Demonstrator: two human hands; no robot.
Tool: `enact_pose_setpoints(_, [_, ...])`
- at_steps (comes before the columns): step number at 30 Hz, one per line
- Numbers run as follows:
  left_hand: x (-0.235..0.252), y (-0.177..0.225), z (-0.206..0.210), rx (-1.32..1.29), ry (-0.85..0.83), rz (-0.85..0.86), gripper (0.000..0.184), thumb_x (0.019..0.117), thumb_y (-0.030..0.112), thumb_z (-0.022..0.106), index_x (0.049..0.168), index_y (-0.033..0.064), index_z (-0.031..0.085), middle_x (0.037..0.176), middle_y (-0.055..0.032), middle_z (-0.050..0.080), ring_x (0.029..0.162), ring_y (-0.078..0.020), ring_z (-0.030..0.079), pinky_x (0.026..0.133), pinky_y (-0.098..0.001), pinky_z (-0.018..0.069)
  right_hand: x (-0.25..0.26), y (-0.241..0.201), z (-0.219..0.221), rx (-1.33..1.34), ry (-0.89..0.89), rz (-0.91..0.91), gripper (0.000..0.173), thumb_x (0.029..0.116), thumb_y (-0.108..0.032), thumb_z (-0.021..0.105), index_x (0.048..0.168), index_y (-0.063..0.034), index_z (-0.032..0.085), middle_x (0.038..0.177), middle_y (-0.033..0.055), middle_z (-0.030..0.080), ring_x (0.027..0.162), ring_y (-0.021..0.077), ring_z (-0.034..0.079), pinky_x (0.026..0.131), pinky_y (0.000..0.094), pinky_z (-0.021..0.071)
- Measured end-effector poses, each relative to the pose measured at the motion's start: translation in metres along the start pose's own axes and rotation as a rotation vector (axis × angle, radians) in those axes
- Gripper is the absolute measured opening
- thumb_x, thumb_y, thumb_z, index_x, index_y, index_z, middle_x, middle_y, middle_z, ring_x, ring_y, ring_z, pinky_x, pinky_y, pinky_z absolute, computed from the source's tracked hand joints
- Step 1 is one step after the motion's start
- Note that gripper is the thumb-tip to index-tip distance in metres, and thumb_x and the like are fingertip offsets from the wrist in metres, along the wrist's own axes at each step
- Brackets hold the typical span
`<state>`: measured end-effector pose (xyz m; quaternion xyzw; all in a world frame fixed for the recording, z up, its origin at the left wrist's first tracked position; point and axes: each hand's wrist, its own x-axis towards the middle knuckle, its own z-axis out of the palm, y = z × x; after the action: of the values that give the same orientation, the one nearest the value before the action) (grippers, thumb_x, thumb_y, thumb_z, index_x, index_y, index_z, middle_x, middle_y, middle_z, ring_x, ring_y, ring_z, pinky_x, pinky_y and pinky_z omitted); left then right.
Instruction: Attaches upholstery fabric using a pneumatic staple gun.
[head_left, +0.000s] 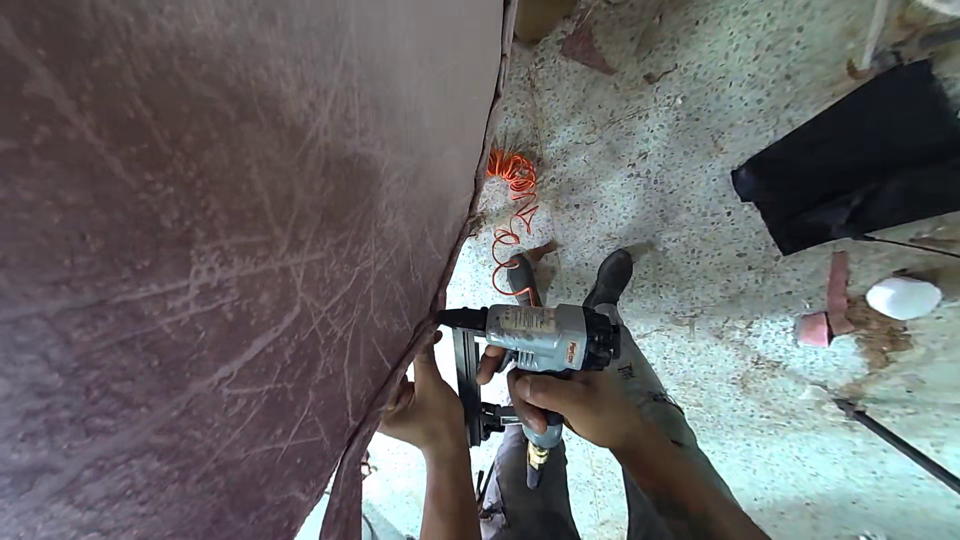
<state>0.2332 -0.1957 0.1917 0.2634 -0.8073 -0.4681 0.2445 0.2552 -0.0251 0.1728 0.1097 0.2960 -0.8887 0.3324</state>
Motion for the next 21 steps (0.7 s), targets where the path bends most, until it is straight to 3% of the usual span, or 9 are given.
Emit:
enact_pose_setpoints(2, [0.0003,0.0021,-0.0022,-0.012,-0.018,-0.007,0.013,0.0840,-0.003,0.080,0.092,-0.0021,0.070,0.084,-0.0111,0.077,0.079,-0.0260,0.077,0.075,-0.0432,0.0667,-0.0002,0.0005,0.0009,-0.008,-0.008,-0.002,0.030,0.0986,-0.008,0.056,0.128,-0.0066,0.063,0.105,0.0178,0.069,0.055,0.0126,0.056,0.053,0.0289,0.0519])
enact_pose_setpoints(8, [-0.0018,0.0085,-0.0046,0.010,-0.039,-0.018,0.005,0.0886,0.000,0.076,0.089,-0.0016,0.072,0.083,-0.0110,0.076,0.078,-0.0251,0.076,0.074,-0.0416,0.0666,0.0052,-0.0007,0.0062,-0.028,0.008,0.021,0.025,0.0986,-0.010,0.058,0.123,-0.0052,0.064,0.098,0.0161,0.068,0.056,0.0122,0.056,0.053,0.0284,0.0516])
enact_pose_setpoints(12, [-0.0040,0.0097,-0.0032,0.061,0.000,-0.010,0.005,0.0869,0.000,0.078,0.087,-0.0010,0.074,0.082,-0.0088,0.076,0.078,-0.0205,0.076,0.075,-0.0379,0.0655,0.0079,-0.0057,0.0093,-0.083,0.004,0.053,0.027,0.0980,-0.010,0.057,0.123,-0.0066,0.066,0.087,0.0131,0.067,0.056,0.0120,0.055,0.054,0.0282,0.0514])
enact_pose_setpoints(16, [-0.0079,0.0073,-0.0067,0.087,-0.043,0.026,0.004,0.0893,0.000,0.076,0.093,-0.0021,0.075,0.087,-0.0079,0.077,0.082,-0.0191,0.076,0.078,-0.0365,0.0659,0.0061,-0.0061,0.0088,-0.082,-0.003,0.084,0.025,0.0976,-0.010,0.057,0.120,-0.0072,0.067,0.074,0.0102,0.061,0.054,0.0131,0.055,0.054,0.0294,0.0518])
enact_pose_setpoints(21, [-0.0033,0.0054,-0.0084,0.093,-0.062,0.066,0.003,0.0886,0.000,0.077,0.091,-0.0012,0.075,0.087,-0.0073,0.077,0.083,-0.0184,0.076,0.077,-0.0363,0.0655,0.0069,0.0005,0.0097,-0.038,0.007,0.029,0.025,0.0971,-0.006,0.058,0.121,-0.0056,0.065,0.092,0.0155,0.068,0.055,0.0135,0.056,0.054,0.0297,0.0524])
